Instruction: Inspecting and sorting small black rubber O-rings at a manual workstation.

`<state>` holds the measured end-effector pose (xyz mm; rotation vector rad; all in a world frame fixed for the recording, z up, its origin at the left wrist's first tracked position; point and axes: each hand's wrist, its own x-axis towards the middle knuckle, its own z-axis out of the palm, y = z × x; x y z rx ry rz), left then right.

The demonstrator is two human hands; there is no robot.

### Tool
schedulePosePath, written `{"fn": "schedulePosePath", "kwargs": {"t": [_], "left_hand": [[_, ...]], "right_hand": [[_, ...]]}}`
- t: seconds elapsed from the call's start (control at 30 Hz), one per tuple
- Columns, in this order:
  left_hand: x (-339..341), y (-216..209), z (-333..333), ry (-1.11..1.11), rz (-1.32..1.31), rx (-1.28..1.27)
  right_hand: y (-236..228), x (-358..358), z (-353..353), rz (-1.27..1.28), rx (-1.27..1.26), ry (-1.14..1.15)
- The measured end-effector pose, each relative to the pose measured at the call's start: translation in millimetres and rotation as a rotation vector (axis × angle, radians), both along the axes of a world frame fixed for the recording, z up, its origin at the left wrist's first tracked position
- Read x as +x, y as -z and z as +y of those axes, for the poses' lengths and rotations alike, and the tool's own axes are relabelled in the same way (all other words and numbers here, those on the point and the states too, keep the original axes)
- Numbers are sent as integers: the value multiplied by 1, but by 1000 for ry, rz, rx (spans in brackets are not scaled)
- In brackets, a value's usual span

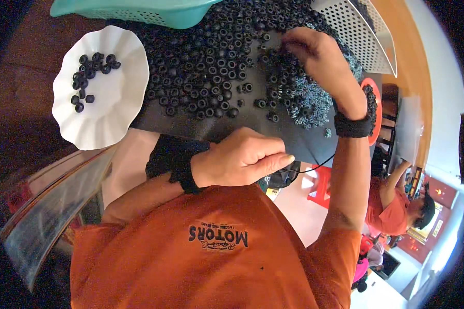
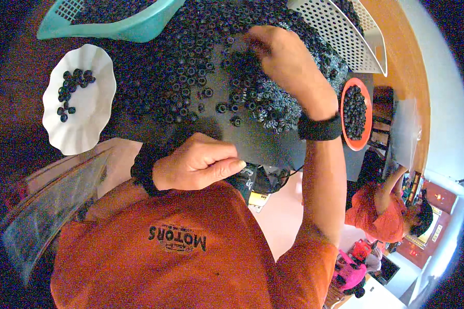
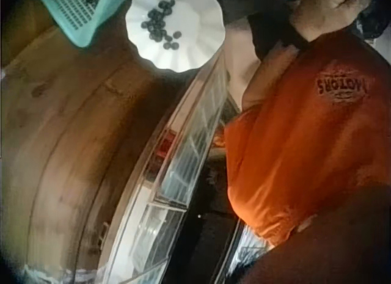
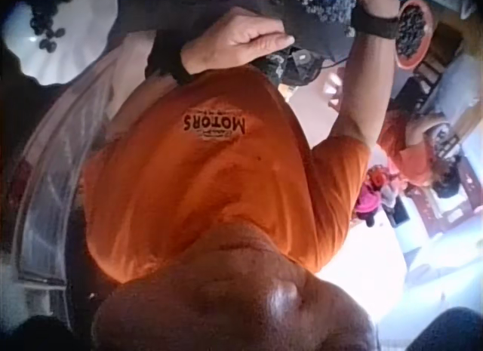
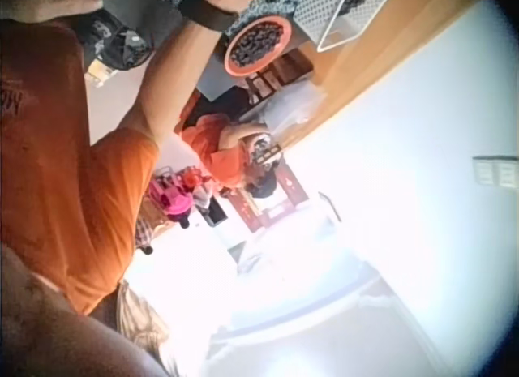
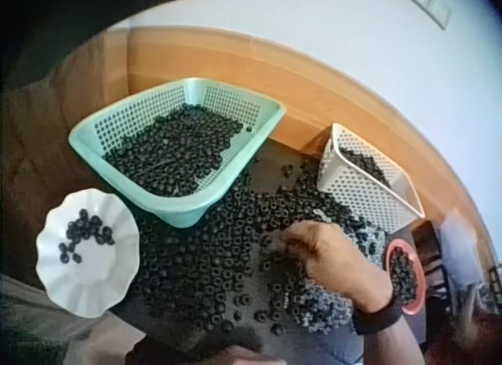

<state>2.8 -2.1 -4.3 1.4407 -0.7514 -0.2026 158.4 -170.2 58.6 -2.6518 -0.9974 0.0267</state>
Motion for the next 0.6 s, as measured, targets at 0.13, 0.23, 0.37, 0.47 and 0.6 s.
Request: {"fn": "schedulePosePath", "kwargs": {"t": [0.13,0.23,0.37,0.47,0.6], "left_hand": [[0,3,-1,1,20,-28],[-1,5,-3,-14,16,-45],[1,0,2,17,17,-8],[1,2,-1,-5,14,-9],[3,-1,0,26,39,41]], "right_hand": [[7,-2,-5,-12,9,20],[14,-5,-3,0,-1,-37],[11,-9,0,-37,-3,-49],[17,-11,7,-79,-39,-49],[16,-17,11,-147,-57,-55]]}}
